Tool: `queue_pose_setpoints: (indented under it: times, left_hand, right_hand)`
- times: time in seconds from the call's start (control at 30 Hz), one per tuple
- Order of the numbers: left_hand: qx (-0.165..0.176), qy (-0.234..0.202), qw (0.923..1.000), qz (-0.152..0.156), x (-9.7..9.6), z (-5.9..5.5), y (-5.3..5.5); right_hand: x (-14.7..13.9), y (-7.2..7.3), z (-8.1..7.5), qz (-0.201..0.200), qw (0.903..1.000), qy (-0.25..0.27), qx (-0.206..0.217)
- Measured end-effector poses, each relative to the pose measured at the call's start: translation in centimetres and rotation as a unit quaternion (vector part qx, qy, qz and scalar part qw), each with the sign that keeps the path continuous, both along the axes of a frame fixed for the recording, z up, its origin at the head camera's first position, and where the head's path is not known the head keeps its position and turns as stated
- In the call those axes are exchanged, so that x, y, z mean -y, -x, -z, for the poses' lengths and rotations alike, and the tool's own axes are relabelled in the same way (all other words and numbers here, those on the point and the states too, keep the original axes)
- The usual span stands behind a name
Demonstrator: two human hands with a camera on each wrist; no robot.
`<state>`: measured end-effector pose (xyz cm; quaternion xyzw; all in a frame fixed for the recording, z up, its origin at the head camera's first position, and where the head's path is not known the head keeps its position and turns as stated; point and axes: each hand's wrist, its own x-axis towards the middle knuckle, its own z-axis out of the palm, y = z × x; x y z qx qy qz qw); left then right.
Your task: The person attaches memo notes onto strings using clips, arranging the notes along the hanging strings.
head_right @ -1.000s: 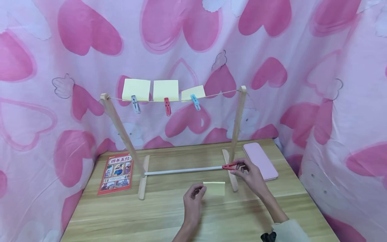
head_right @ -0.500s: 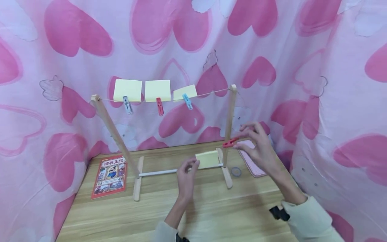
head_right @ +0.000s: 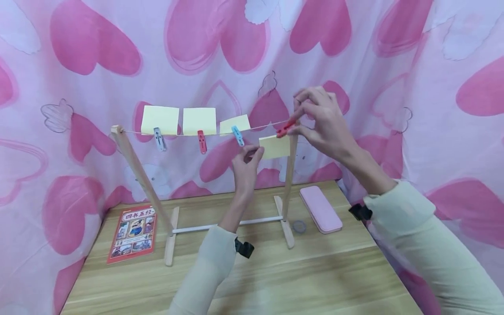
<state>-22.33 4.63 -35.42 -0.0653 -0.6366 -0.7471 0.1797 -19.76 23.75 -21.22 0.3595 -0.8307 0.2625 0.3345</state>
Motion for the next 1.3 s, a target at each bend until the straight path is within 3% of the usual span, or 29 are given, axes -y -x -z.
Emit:
queue_pose_setpoints:
  times: [0.2, 0.53, 1.07, 1.3]
  left_hand:
    - [0.002, -0.024, 0.9997, -0.002, 0.3, -1.4, 1.1]
    - [0.002, -0.023, 0.9997, 0.001, 0.1, -2.0, 1.1]
    - [-0.008, 0.002, 0.9999, -0.007, 0.4, -2.6, 0.9]
    - [0.022, -0.005, 0.9997, 0.004, 0.3, -2.5, 0.8]
  right_hand:
    - [0.9, 2.1, -1.1, 0.016, 0.9999, -0.005, 0.004]
    - [1.2, 3.7, -0.8, 0.011, 0.9993, -0.027, 0.022]
    - [2.3, 4.6, -1.0, 0.017, 0.9945, -0.100, 0.029]
    - [2.2, 4.3, -0.7, 0.034, 0.9887, -0.138, 0.047]
